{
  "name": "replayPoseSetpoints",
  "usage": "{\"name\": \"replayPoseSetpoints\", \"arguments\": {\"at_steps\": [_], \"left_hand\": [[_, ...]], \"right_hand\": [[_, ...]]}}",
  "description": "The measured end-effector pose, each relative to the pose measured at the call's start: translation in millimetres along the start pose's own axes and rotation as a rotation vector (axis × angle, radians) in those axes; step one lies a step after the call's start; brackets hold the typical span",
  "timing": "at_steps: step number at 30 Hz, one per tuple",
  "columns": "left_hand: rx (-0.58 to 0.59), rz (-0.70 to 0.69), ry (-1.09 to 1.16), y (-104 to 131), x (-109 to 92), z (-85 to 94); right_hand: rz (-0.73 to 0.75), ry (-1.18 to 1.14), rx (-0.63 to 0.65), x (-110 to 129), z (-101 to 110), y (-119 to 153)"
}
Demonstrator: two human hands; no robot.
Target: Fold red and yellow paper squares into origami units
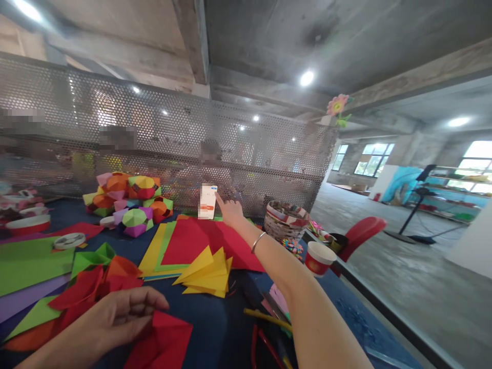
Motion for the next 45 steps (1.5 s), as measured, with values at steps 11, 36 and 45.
{"name": "replayPoseSetpoints", "arguments": {"at_steps": [11,36,45], "left_hand": [[-0.159,-0.093,-0.019,15.2,-53.0,13.4],[-0.144,-0.378,-0.238,27.2,-69.4,6.0],[-0.163,-0.508,-0.376,21.3,-57.8,-2.5]], "right_hand": [[-0.230,-0.624,0.120,47.8,96.9,89.2],[-0.370,-1.423,0.163,128.4,113.3,224.7],[-0.410,-1.424,0.093,122.3,102.6,222.4]]}}
Point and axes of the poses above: each hand's wrist, its own y-axis away from the middle knuckle, its own z-axis out of the back of the hand, x = y × z, the point moved 6 cm from there along -y, towards the middle knuckle, and after that the axes turned 13 degrees about -x, right-handed, at the moved point
